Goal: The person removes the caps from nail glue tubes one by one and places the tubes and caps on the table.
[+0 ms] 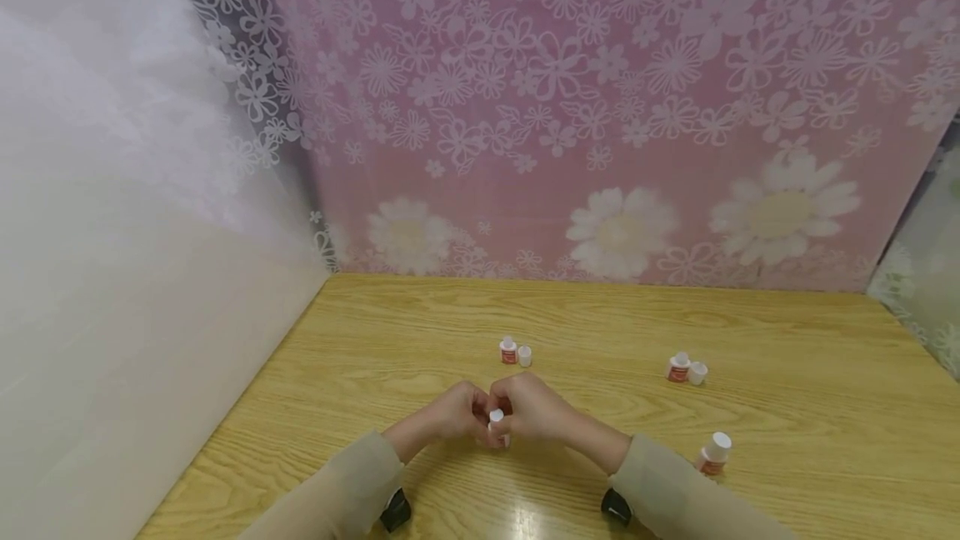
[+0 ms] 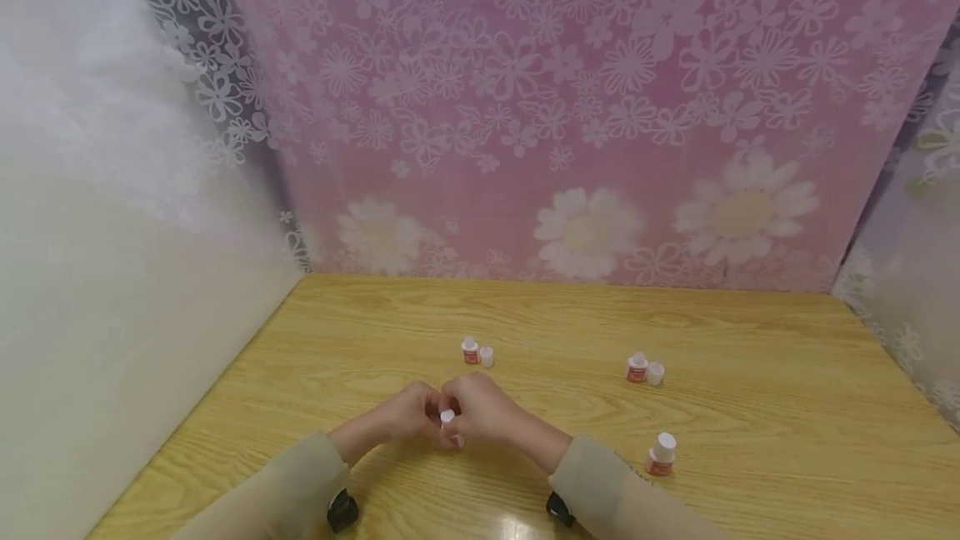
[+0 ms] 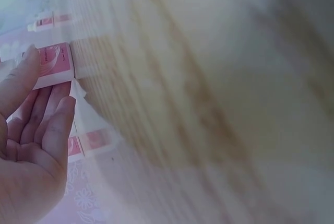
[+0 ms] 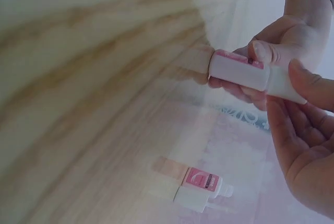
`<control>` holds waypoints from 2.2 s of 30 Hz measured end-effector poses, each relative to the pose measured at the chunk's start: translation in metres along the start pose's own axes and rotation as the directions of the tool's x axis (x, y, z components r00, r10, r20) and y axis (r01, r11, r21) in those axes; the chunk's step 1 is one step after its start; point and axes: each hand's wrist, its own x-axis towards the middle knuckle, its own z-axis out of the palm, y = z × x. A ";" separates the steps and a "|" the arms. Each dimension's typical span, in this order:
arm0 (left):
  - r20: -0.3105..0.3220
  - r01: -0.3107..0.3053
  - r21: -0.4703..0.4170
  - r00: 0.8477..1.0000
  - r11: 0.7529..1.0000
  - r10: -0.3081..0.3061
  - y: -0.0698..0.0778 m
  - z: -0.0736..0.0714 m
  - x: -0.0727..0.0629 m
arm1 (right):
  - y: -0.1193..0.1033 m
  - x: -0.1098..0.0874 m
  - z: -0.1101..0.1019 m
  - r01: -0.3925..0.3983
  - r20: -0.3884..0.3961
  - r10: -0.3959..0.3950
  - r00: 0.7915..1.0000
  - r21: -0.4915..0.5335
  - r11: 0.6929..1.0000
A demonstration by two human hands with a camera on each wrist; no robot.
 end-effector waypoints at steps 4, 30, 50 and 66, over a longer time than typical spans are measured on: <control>0.011 -0.018 -0.007 1.000 1.000 0.018 0.002 0.000 -0.001 | 0.004 0.001 0.000 0.027 0.028 -0.029 0.999 0.044 0.999; -0.016 -0.043 0.149 0.999 0.988 0.046 0.002 0.003 0.000 | -0.005 -0.004 -0.001 -0.008 -0.037 0.006 0.999 -0.058 0.998; -0.047 0.008 0.060 0.999 0.998 -0.005 0.002 0.004 -0.003 | -0.006 -0.004 0.000 -0.020 -0.032 0.018 0.999 -0.055 0.998; -0.026 -0.008 0.014 1.000 1.000 0.008 0.002 0.004 -0.003 | 0.001 -0.001 -0.003 0.031 0.036 -0.032 0.999 0.046 0.998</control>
